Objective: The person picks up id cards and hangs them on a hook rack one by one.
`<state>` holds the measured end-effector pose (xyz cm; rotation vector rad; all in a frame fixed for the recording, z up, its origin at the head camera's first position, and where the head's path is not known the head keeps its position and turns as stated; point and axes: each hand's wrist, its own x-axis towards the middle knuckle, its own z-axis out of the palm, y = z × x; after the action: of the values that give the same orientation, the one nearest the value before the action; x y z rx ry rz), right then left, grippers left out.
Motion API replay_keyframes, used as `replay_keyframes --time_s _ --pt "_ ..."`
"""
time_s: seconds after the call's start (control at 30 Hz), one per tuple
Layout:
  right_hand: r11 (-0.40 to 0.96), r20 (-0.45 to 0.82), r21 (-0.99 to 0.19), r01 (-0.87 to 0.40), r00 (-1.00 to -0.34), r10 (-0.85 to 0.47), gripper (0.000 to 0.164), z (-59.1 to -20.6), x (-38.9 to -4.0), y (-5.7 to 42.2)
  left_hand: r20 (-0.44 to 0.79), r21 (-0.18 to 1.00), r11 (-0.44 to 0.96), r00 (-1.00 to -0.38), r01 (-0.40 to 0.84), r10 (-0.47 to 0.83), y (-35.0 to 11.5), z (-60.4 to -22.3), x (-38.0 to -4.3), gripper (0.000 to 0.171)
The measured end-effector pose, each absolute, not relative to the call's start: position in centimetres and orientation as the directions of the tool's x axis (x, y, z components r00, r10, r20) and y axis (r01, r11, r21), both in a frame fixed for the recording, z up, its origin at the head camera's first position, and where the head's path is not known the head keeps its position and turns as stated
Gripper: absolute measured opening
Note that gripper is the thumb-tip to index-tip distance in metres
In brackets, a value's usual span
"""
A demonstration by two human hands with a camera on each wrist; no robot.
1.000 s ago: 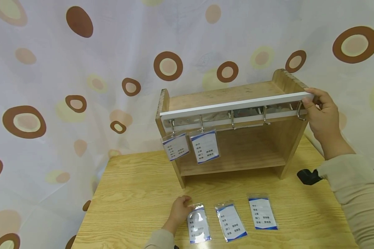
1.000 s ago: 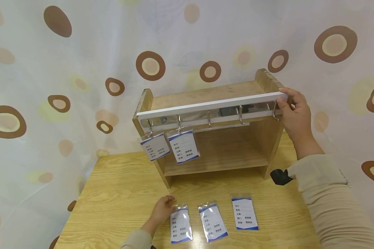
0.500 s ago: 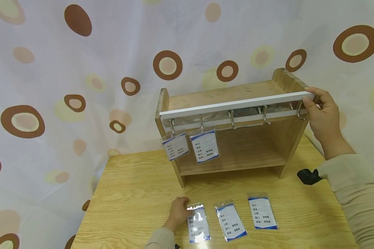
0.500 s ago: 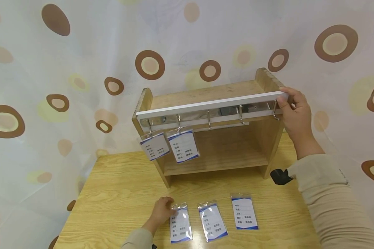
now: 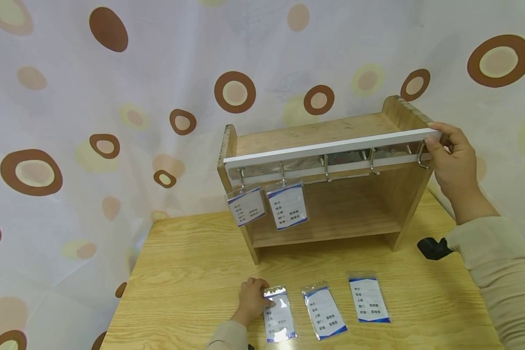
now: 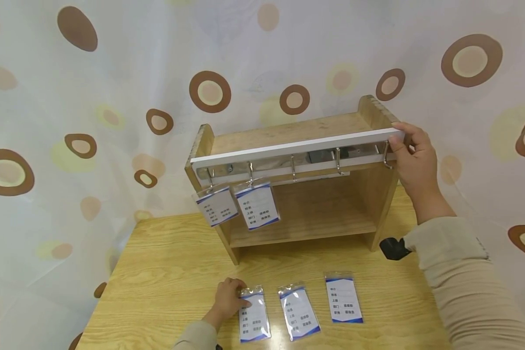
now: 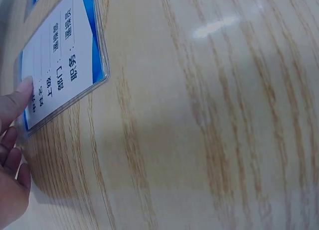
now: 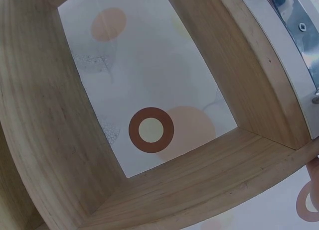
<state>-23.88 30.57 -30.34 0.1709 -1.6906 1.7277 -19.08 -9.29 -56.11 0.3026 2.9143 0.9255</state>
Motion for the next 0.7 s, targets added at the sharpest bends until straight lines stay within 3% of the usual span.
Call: replay_keyframes --time_s 0.4,0.7 --pt "0.117 0.549 -0.826 -0.552 -0.741 0.387 0.028 -30.3 -23.9 30.6 0.014 0.609 0.775 -0.979 0.169 0.203 -9.3 -55.9 -19.0 0.039" --pt "0.129 0.543 -0.832 -0.540 -0.742 0.393 0.028 -30.2 -23.9 30.5 -0.044 0.718 0.677 -0.961 0.160 0.275 -9.6 -55.1 -19.1 0.035"
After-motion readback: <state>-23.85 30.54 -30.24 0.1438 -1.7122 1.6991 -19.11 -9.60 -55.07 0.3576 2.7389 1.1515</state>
